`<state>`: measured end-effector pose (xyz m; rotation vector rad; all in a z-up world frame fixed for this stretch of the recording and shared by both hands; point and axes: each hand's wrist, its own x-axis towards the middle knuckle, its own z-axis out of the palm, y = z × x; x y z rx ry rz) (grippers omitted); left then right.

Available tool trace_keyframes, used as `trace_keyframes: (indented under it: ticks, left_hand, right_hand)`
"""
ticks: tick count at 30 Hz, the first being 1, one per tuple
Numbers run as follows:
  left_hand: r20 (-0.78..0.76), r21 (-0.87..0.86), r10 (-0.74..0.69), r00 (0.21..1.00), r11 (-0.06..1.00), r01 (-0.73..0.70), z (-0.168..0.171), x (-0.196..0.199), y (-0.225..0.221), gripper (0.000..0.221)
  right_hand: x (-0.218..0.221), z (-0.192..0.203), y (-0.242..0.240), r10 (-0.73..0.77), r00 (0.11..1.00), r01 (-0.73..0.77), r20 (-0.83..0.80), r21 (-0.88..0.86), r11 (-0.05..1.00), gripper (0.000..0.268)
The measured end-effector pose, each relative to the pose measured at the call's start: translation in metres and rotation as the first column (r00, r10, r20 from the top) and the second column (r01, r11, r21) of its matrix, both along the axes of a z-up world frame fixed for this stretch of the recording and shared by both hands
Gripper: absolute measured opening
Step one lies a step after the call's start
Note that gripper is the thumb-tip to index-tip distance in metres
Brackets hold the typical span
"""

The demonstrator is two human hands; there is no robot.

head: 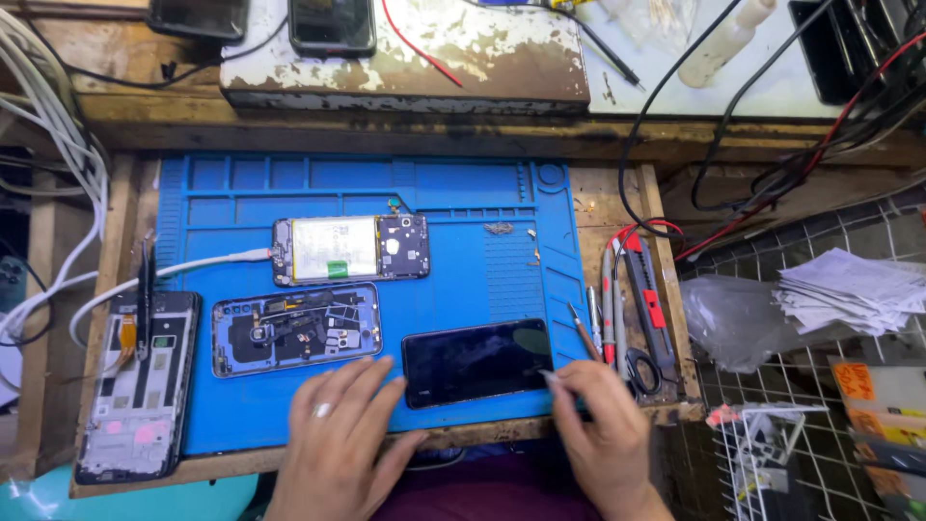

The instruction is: The person manipulates internal smartphone components on a workbench. They handle a mobile screen, disconnect ribbon cables, and use a cloth to wipe the surface of a mobile device.

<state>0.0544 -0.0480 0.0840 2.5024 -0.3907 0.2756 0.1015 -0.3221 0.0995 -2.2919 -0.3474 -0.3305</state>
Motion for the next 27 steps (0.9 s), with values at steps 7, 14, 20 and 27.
trace_keyframes:
  ticks: [7,14,20,27]
  left_hand:
    - [-0.067,0.075,-0.184,0.981,0.979,0.188,0.029,0.055,-0.02,0.075]
    - [-0.179,0.004,-0.16,0.971,0.987,0.163,0.02,0.059,-0.022,0.079]
    - [-0.157,-0.004,-0.167,0.973,0.986,0.168,0.013,0.057,-0.02,0.079]
    - [-0.159,-0.033,-0.168,0.973,0.986,0.165,0.004,0.056,-0.017,0.081]
  right_hand:
    - [0.025,0.014,0.03,0.19,0.981,-0.192,-0.03,-0.055,0.98,0.01]
    - [0.036,0.005,0.038,0.105,0.994,-0.102,0.007,-0.174,0.979,0.018]
    - [0.025,-0.004,0.031,0.143,0.99,-0.133,0.001,-0.366,0.921,0.031]
    - [0.025,-0.009,0.029,0.28,0.958,-0.282,-0.064,-0.395,0.874,0.047]
